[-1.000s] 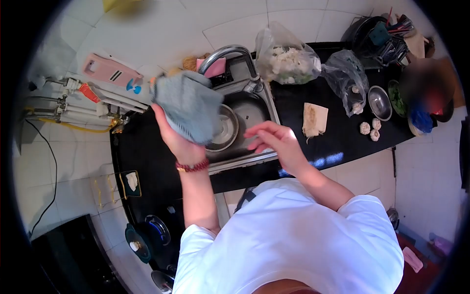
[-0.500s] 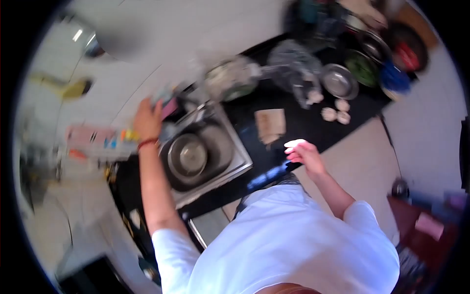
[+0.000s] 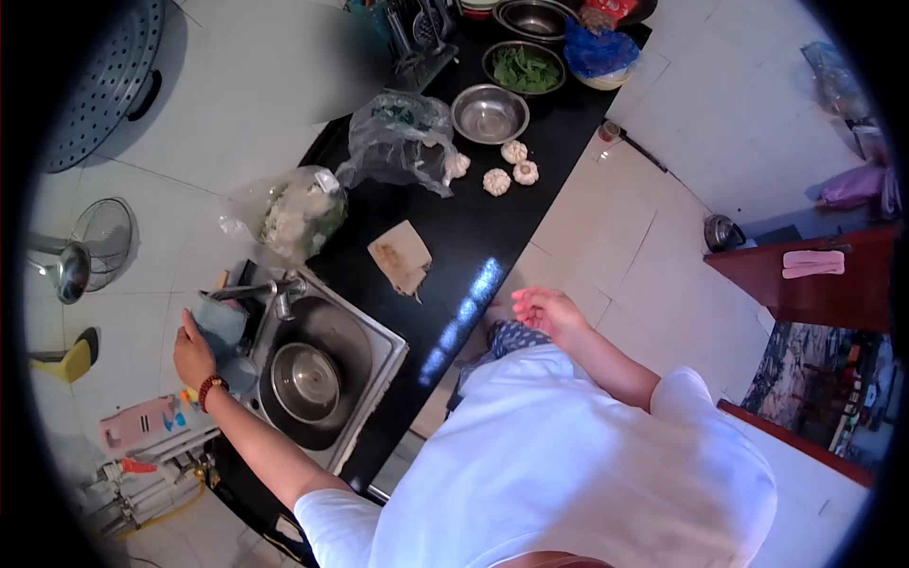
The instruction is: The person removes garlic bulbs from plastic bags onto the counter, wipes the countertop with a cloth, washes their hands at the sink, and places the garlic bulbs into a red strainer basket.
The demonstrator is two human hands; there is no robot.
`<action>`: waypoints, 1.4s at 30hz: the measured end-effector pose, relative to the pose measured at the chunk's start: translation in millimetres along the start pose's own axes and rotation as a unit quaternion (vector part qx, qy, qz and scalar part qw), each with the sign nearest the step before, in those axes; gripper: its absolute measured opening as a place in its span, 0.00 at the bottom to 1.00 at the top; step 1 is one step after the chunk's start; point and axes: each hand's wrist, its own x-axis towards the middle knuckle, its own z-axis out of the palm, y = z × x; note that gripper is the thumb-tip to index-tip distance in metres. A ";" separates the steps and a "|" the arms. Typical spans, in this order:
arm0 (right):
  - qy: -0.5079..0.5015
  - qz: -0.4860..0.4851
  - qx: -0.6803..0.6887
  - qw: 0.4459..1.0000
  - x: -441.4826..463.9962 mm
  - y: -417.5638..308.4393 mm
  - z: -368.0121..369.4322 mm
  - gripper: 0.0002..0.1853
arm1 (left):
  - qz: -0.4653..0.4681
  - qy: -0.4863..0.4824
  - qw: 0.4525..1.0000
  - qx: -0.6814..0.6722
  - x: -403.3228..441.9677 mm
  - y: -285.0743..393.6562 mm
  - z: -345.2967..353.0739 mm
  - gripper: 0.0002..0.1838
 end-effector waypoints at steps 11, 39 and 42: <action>-0.079 0.008 0.009 0.997 49.7 -79.8 -99.4 0.13 | 0.091 0.260 0.954 0.120 -22.5 58.2 -22.9 0.28; 0.064 -0.021 -0.009 0.998 129.7 -280.6 -241.3 0.12 | 0.181 -0.130 0.940 -0.260 -251.6 480.5 178.9 0.15; 0.105 -0.037 -0.046 0.993 150.2 -301.3 -244.5 0.11 | 0.123 -0.077 0.944 -0.296 -238.3 485.5 170.8 0.14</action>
